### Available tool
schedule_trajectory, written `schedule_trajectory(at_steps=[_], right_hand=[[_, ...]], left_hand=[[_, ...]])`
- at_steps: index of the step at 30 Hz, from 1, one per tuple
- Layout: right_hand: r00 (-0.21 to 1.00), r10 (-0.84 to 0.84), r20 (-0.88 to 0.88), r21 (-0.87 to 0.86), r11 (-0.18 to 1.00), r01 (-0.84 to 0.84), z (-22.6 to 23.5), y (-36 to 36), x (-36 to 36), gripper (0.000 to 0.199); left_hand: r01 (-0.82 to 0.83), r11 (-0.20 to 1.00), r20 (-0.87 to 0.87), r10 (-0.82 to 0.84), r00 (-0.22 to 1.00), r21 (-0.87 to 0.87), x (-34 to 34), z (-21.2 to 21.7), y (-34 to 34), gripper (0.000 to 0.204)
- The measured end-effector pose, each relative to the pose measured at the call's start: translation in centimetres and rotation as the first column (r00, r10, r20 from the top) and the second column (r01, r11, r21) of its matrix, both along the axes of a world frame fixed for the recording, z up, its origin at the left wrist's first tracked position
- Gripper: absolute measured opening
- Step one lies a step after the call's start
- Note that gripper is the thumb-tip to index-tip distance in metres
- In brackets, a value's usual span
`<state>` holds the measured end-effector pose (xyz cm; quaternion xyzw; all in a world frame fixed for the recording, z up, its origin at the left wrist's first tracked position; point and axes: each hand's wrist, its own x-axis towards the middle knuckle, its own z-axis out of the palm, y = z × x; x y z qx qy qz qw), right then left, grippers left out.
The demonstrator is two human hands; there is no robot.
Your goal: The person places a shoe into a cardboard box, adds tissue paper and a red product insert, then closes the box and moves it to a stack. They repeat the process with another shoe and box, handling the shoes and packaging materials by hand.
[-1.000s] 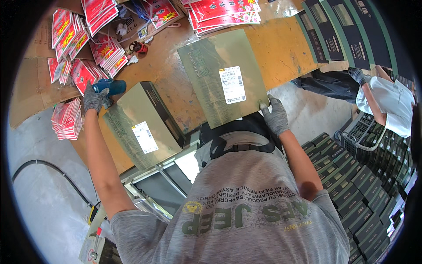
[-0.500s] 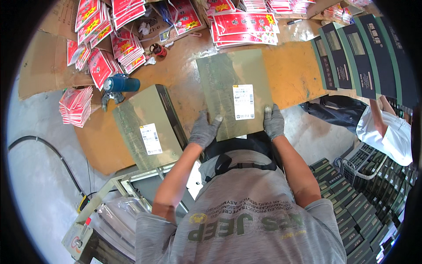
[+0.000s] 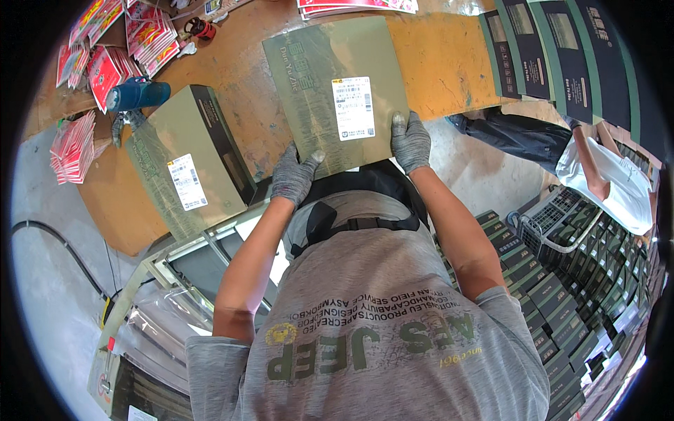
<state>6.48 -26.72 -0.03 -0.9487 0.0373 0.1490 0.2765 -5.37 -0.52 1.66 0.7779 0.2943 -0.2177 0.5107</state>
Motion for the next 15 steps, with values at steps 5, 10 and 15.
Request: schedule_trajectory(at_steps=[5, 10, 15], right_hand=[[0.997, 0.011, 0.072, 0.04, 0.999, -0.014, -0.2, 0.0, -0.2, 0.054], [0.999, 0.014, 0.045, 0.055, 0.998, -0.017, 0.5, 0.0, 0.0, 0.053], [0.999, 0.014, 0.043, 0.067, 0.998, -0.017, 0.3, -0.2, 0.0, 0.052]], left_hand=[[-0.009, 1.0, 0.017, 0.009, 1.0, -0.017, 0.3, 0.7, -0.1, 0.058], [-0.017, 1.0, 0.028, 0.017, 0.999, -0.021, 0.2, 0.3, -0.2, 0.059], [-0.05, 0.997, 0.016, 0.052, 0.999, -0.066, 0.3, 0.7, -0.3, 0.058]])
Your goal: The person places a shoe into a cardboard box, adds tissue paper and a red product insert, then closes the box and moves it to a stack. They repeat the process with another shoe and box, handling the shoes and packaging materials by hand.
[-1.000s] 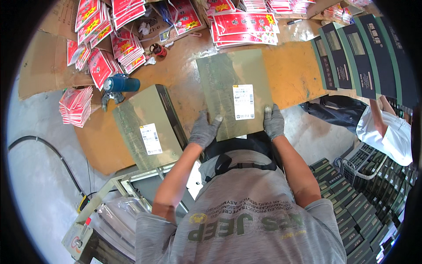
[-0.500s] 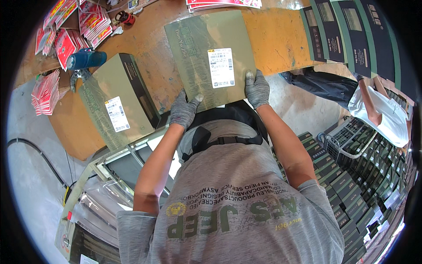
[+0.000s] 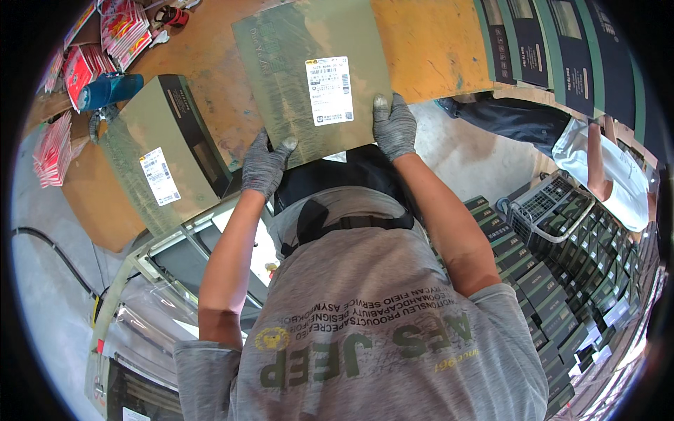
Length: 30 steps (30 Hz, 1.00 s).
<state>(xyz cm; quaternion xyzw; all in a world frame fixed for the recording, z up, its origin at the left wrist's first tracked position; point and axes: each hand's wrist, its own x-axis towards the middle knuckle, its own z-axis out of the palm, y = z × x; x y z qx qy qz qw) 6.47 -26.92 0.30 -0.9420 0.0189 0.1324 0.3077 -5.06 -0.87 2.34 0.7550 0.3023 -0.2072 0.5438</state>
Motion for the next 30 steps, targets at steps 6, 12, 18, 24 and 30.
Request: schedule_trajectory(at_steps=[6, 12, 18, 24, 30], right_hand=[[1.0, -0.002, 0.003, 0.012, 1.0, 0.002, -0.3, -0.1, 0.1, 0.051], [1.0, 0.02, -0.005, 0.034, 0.999, -0.02, -0.1, -0.3, 0.3, 0.057], [0.996, 0.041, -0.081, 0.119, 0.992, -0.032, -1.1, -1.3, 0.7, 0.066], [0.874, 0.089, -0.478, 0.595, 0.765, 0.247, -2.2, -4.1, 2.4, 0.074], [0.795, 0.296, -0.53, 0.818, 0.425, 0.387, -1.6, -2.2, 2.8, 0.093]], left_hand=[[-0.071, 0.995, 0.002, 0.071, 0.997, -0.068, -0.3, -0.8, -0.1, 0.057], [-0.054, 0.998, -0.02, 0.054, 0.998, -0.039, -0.2, -0.7, 0.0, 0.06], [-0.107, 0.987, -0.018, 0.106, 0.994, -0.117, -0.4, -1.5, -0.1, 0.061], [-0.144, 0.977, -0.018, 0.143, 0.99, -0.159, -0.4, -0.9, -0.3, 0.057], [-0.009, 0.999, -0.001, 0.009, 1.0, -0.047, -0.8, -1.0, 1.3, 0.052]])
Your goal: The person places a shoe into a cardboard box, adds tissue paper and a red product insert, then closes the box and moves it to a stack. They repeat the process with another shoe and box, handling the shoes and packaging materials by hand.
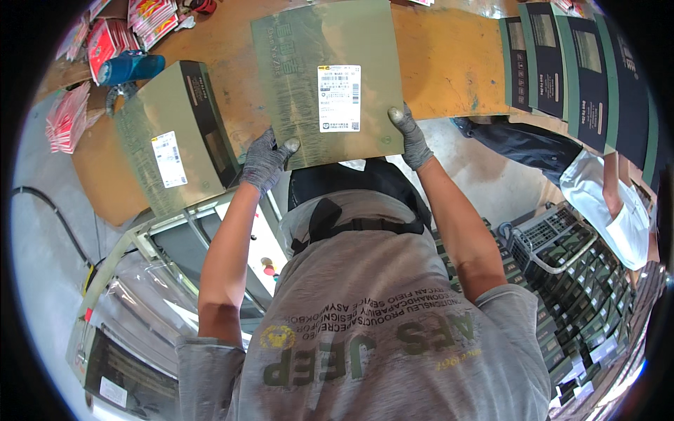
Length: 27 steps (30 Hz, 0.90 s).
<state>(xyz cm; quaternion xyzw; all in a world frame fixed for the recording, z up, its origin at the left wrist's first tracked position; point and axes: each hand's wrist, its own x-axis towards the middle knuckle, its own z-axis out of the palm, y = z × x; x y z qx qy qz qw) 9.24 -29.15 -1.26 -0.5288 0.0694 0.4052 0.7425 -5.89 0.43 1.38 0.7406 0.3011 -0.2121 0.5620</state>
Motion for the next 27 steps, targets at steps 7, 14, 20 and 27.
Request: schedule_trajectory(at_steps=[7, 14, 20, 27], right_hand=[[0.929, 0.342, 0.142, -0.042, 0.94, -0.34, 6.1, 0.7, 5.9, 0.109], [0.929, 0.271, -0.251, 0.161, 0.958, -0.236, 13.4, -0.4, 9.5, 0.074], [0.834, 0.409, -0.372, 0.245, 0.909, -0.336, 17.7, -0.7, 10.9, 0.097], [0.788, 0.498, -0.362, 0.316, 0.861, -0.399, 19.7, -1.7, 11.5, 0.09]], left_hand=[[-0.012, 0.958, 0.187, 0.068, 0.98, -0.287, -0.7, 5.5, 4.7, 0.083], [0.404, 0.901, 0.541, -0.423, 0.727, 0.161, 4.5, 11.7, 7.2, 0.082], [0.454, 0.556, 0.42, -0.828, 0.371, 0.696, 11.5, 21.7, 7.1, 0.075], [0.406, 0.215, 0.144, -0.969, 0.199, 0.888, 11.8, 25.8, 6.0, 0.068]])
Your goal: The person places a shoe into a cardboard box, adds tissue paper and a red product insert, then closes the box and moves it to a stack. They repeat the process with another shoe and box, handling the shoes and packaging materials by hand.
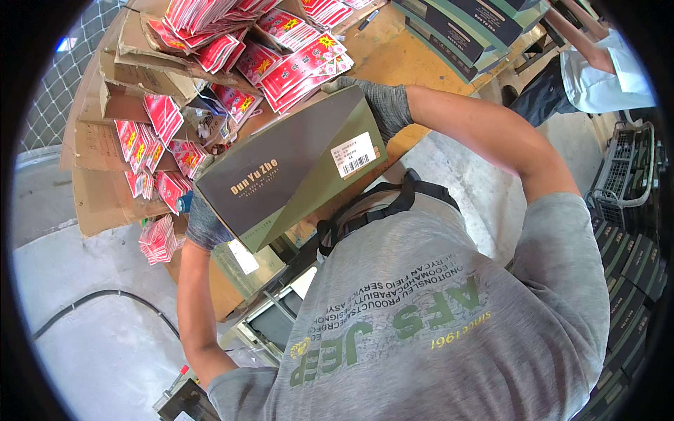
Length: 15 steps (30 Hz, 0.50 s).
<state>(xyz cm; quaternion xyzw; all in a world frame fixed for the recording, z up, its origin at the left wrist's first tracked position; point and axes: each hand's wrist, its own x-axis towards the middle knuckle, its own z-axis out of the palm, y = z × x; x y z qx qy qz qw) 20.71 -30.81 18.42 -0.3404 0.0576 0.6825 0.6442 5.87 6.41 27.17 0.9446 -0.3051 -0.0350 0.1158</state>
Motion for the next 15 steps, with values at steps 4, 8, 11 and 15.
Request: schedule_trajectory(at_steps=[4, 8, 11, 15], right_hand=[[0.998, 0.025, -0.061, 0.032, 0.999, -0.023, -1.4, -0.9, 0.1, 0.081], [0.996, 0.038, -0.081, 0.092, 0.995, -0.031, -1.2, -1.9, -0.4, 0.066], [0.991, 0.063, -0.116, 0.16, 0.986, -0.044, -3.1, -2.4, 0.0, 0.057], [0.985, 0.105, -0.136, 0.068, 0.993, -0.097, -2.8, -2.2, -0.1, 0.056]], left_hand=[[-0.001, 1.0, -0.014, 0.001, 1.0, -0.015, -0.7, -1.0, -0.1, 0.065], [-0.142, 0.983, -0.124, 0.128, 0.984, -0.114, -2.6, -3.7, 1.5, 0.066], [0.012, 0.991, 0.045, -0.018, 0.999, 0.137, -2.4, -2.4, -0.4, 0.07], [-0.065, 0.997, -0.033, 0.066, 0.997, 0.033, -3.1, -2.6, -1.0, 0.08]])
